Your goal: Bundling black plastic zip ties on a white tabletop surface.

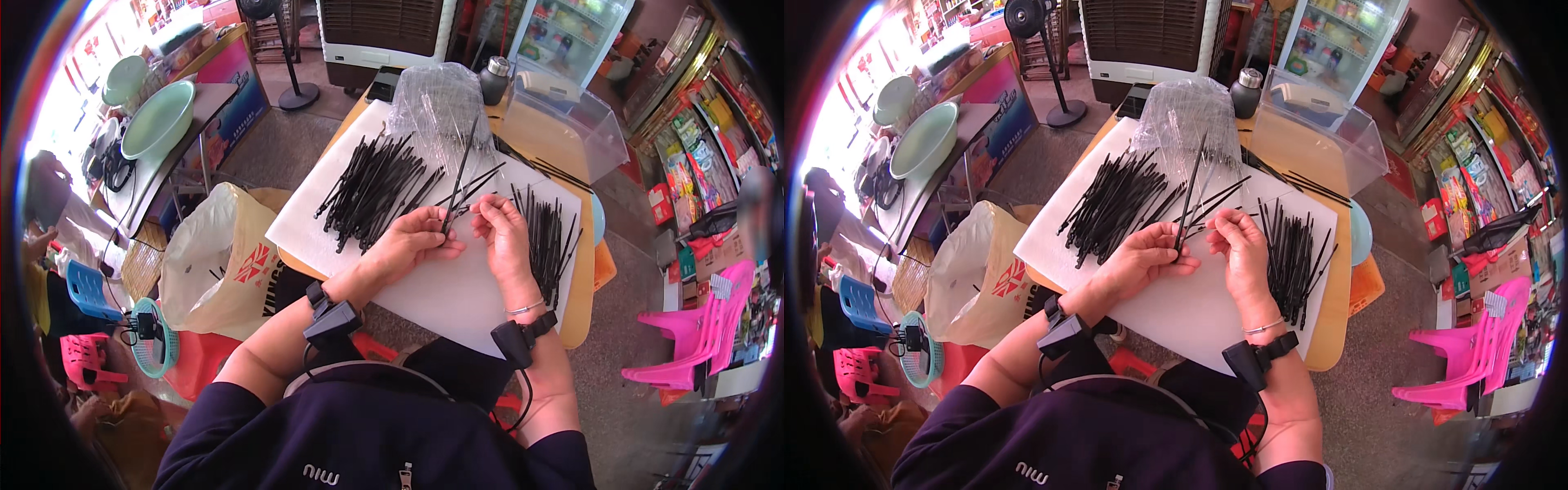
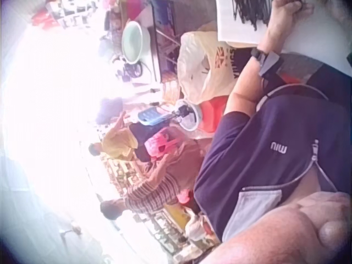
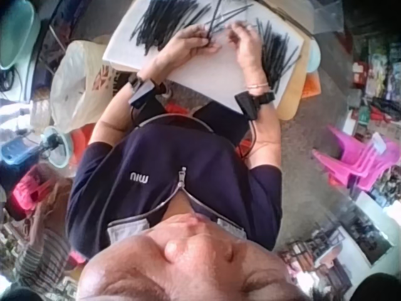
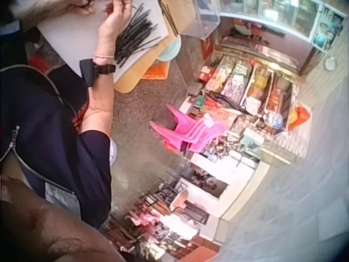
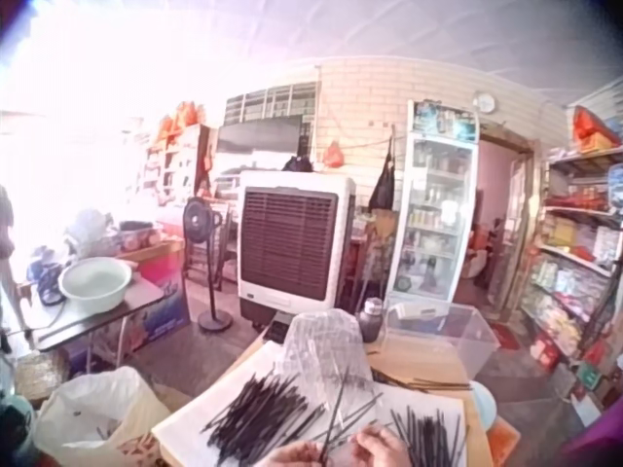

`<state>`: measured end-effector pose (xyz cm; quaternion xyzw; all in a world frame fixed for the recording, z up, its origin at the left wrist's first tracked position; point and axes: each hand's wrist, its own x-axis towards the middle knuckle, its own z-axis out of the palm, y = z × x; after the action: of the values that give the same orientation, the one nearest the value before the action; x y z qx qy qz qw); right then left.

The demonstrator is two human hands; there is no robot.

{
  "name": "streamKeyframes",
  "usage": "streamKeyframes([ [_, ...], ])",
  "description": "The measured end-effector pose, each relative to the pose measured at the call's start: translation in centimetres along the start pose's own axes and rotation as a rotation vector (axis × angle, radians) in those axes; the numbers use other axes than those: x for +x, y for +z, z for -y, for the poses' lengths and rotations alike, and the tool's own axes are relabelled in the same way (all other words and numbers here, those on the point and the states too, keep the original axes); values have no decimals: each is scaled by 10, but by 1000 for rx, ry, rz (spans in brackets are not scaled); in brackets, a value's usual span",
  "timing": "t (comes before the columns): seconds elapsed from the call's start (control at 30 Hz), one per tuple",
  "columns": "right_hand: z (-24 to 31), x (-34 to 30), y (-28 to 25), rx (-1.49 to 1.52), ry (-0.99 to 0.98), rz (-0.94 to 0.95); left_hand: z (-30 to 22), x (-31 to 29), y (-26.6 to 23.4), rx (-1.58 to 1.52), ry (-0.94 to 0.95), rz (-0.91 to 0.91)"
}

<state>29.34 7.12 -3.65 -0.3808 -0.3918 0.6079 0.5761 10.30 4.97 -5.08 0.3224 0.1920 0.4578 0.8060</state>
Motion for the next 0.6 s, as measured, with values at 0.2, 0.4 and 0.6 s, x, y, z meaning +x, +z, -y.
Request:
streamKeyframes([
  [0.2, -3, 1, 0, 53, 95, 149, -3, -2, 6, -3, 5, -53],
  [0.4, -1, -2, 3, -26, 119, 164, -1, 0, 4, 55, 12, -28],
  [0.6, 0, -2, 4, -32, 165, 164, -3, -1, 7, 100, 12, -8],
])
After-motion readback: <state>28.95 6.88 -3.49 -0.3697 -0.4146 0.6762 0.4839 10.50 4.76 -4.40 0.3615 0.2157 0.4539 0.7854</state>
